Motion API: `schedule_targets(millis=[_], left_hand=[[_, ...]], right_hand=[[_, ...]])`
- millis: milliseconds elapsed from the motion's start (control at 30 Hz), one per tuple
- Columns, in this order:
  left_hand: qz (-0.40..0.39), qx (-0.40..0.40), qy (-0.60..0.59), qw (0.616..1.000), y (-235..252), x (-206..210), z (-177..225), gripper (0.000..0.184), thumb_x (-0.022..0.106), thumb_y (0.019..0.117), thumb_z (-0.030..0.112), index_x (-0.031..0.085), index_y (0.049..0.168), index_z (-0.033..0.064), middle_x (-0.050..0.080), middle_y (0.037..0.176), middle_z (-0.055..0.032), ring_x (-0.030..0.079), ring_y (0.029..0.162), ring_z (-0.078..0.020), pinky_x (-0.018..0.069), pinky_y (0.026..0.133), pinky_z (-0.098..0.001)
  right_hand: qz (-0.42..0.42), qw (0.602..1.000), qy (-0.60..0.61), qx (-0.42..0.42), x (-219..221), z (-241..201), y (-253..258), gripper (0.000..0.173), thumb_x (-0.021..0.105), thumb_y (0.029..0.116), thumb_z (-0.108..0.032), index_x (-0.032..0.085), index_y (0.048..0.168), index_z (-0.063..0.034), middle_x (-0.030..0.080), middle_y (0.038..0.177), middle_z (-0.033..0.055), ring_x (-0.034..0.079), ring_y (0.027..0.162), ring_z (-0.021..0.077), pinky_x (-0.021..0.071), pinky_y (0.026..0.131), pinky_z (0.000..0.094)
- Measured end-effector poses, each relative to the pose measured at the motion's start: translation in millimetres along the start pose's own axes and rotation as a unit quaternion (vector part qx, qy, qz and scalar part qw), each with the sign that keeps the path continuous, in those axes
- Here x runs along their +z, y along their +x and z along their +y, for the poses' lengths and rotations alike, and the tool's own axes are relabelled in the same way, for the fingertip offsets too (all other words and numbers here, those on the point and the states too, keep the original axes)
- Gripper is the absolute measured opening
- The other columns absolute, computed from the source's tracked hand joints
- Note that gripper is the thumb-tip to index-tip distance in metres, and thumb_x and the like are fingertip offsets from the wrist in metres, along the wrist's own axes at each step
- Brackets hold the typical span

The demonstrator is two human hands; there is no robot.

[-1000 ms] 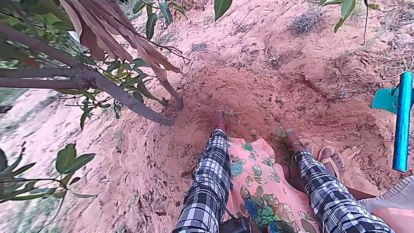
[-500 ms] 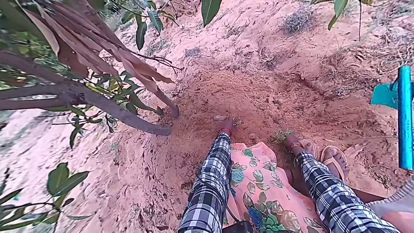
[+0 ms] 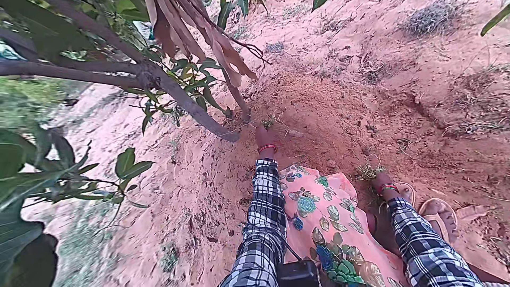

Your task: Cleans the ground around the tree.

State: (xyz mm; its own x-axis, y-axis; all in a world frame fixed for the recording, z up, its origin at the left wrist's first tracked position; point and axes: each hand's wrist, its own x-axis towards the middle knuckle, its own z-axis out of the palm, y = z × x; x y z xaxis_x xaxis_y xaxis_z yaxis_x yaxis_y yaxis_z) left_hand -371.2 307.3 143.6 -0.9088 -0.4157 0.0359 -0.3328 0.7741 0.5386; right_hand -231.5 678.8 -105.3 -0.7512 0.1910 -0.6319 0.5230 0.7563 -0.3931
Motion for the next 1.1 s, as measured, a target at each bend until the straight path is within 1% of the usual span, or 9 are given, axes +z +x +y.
schedule_targets(millis=[233, 333, 433, 533, 633, 733, 867, 1000, 1100], left_hand=[[0.049, -0.107, 0.088, 0.989, -61, -64, -154, 0.044, 0.060, 0.1044, 0.025, 0.060, 0.129, -0.0106, 0.063, 0.128, -0.0336, 0.061, 0.125, -0.0466, 0.0447, 0.108, -0.0612], [-0.006, -0.148, 0.122, 0.981, -94, -64, -202, 0.054, 0.067, 0.1010, 0.025, 0.054, 0.141, -0.0089, 0.048, 0.150, -0.0306, 0.049, 0.139, -0.0446, 0.0388, 0.116, -0.0570], [-0.085, -0.145, 0.156, 0.973, -117, -48, -226, 0.066, 0.068, 0.0994, 0.032, 0.048, 0.149, -0.0064, 0.039, 0.158, -0.0302, 0.040, 0.146, -0.0461, 0.0320, 0.120, -0.0576], [-0.069, -0.143, 0.144, 0.977, -126, -31, -231, 0.062, 0.070, 0.0985, 0.034, 0.055, 0.139, -0.0100, 0.044, 0.153, -0.0335, 0.044, 0.143, -0.0469, 0.0358, 0.118, -0.0574], [-0.065, -0.168, 0.117, 0.977, -121, -27, -237, 0.052, 0.064, 0.1020, 0.026, 0.055, 0.140, -0.0087, 0.050, 0.149, -0.0312, 0.050, 0.140, -0.0430, 0.0390, 0.117, -0.0554], [0.004, -0.153, 0.071, 0.986, -114, -33, -226, 0.043, 0.061, 0.1024, 0.015, 0.056, 0.137, -0.0098, 0.054, 0.144, -0.0315, 0.053, 0.136, -0.0430, 0.0411, 0.116, -0.0545], [0.083, -0.074, -0.015, 0.994, -96, -46, -178, 0.043, 0.064, 0.1025, 0.017, 0.058, 0.134, -0.0115, 0.059, 0.135, -0.0343, 0.057, 0.130, -0.0452, 0.0415, 0.113, -0.0575], [-0.066, 0.032, 0.022, 0.997, -64, -33, -100, 0.044, 0.064, 0.1024, 0.019, 0.057, 0.132, -0.0131, 0.059, 0.133, -0.0342, 0.059, 0.127, -0.0460, 0.0431, 0.111, -0.0590], [-0.209, 0.105, 0.097, 0.967, -41, 3, -37, 0.040, 0.065, 0.1015, 0.019, 0.061, 0.127, -0.0120, 0.064, 0.126, -0.0333, 0.061, 0.125, -0.0470, 0.0440, 0.108, -0.0622]], right_hand=[[0.003, 0.999, -0.015, -0.030, 0, 3, -4, 0.058, 0.073, 0.0950, -0.013, 0.051, 0.140, 0.0146, 0.041, 0.151, 0.0397, 0.046, 0.140, 0.0513, 0.0394, 0.114, 0.0615], [0.012, 0.999, -0.022, -0.034, 3, 5, -3, 0.061, 0.075, 0.0945, -0.016, 0.050, 0.140, 0.0154, 0.041, 0.150, 0.0410, 0.045, 0.140, 0.0529, 0.0386, 0.114, 0.0627], [0.014, 0.999, -0.025, -0.030, 3, 4, -5, 0.061, 0.075, 0.0951, -0.015, 0.049, 0.142, 0.0143, 0.042, 0.150, 0.0410, 0.045, 0.140, 0.0530, 0.0376, 0.115, 0.0634], [0.018, 0.999, -0.034, -0.031, 4, 4, -7, 0.059, 0.074, 0.0950, -0.015, 0.051, 0.140, 0.0140, 0.044, 0.149, 0.0405, 0.046, 0.140, 0.0519, 0.0387, 0.114, 0.0624], [0.015, 0.998, -0.045, -0.034, 6, 3, -10, 0.059, 0.075, 0.0954, -0.016, 0.051, 0.140, 0.0139, 0.043, 0.149, 0.0397, 0.046, 0.140, 0.0514, 0.0388, 0.115, 0.0611], [0.022, 0.998, -0.049, -0.033, 3, 1, -14, 0.057, 0.075, 0.0946, -0.017, 0.054, 0.138, 0.0135, 0.047, 0.147, 0.0389, 0.049, 0.138, 0.0504, 0.0400, 0.114, 0.0611], [0.016, 0.998, -0.047, -0.027, 1, -1, -17, 0.059, 0.074, 0.0944, -0.015, 0.051, 0.141, 0.0129, 0.043, 0.151, 0.0386, 0.047, 0.140, 0.0493, 0.0391, 0.116, 0.0585], [0.013, 0.999, -0.048, -0.023, 2, 0, -13, 0.063, 0.076, 0.0938, -0.019, 0.051, 0.143, 0.0102, 0.041, 0.152, 0.0374, 0.047, 0.140, 0.0481, 0.0397, 0.116, 0.0572], [0.014, 0.999, -0.042, -0.020, 3, 3, -9, 0.061, 0.076, 0.0934, -0.020, 0.053, 0.142, 0.0088, 0.041, 0.153, 0.0360, 0.049, 0.138, 0.0481, 0.0419, 0.114, 0.0572]])
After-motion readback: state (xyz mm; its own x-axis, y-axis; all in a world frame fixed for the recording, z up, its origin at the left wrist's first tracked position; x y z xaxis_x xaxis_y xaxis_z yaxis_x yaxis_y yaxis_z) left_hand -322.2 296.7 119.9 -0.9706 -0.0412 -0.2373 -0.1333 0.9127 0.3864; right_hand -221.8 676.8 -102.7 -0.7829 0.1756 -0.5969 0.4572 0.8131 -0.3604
